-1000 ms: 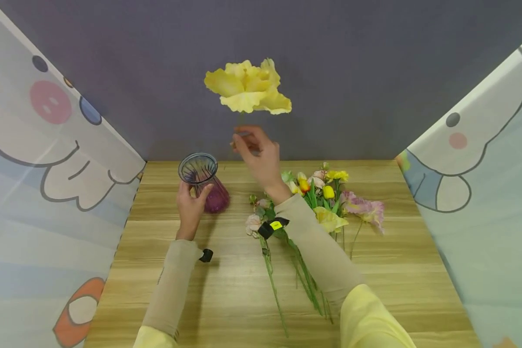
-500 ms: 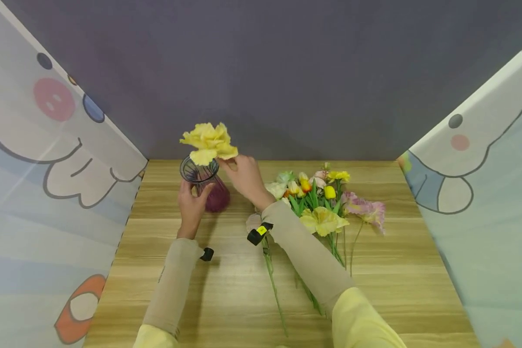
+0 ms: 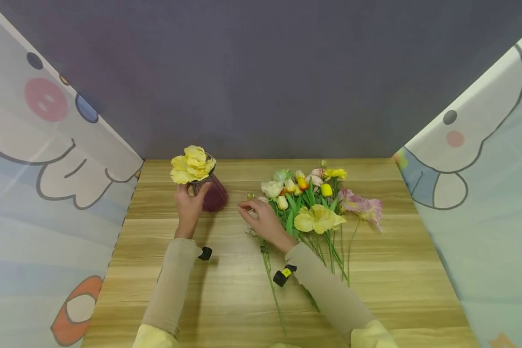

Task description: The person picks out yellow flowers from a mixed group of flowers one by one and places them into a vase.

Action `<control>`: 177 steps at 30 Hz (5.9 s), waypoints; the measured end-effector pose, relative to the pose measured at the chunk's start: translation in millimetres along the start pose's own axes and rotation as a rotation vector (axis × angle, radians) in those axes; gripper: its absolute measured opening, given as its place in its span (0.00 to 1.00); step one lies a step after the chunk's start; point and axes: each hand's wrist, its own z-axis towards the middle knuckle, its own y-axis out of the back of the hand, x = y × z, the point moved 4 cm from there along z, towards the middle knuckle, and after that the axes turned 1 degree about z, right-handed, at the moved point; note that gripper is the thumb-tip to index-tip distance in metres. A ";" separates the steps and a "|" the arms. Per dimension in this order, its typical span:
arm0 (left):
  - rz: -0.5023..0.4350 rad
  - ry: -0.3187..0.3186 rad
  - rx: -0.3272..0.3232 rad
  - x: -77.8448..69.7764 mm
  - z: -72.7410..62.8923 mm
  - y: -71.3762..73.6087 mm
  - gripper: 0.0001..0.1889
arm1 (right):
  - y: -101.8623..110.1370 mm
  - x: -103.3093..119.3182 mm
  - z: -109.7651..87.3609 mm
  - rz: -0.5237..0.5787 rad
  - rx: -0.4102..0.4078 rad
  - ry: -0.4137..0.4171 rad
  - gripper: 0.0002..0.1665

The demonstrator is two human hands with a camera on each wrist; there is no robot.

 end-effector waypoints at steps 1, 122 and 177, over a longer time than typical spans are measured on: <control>0.001 -0.001 -0.003 -0.1 0.0 0.1 0.32 | 1.1 -2.0 -5.9 -0.008 -0.005 0.011 0.14; -0.048 -0.025 -0.049 -8.9 -1.6 -6.1 0.34 | 174.5 85.9 33.3 0.990 -0.894 0.329 0.13; -0.020 0.012 -0.015 0.4 -1.4 -1.7 0.18 | -4.2 -11.4 -26.4 0.066 -0.025 -0.082 0.23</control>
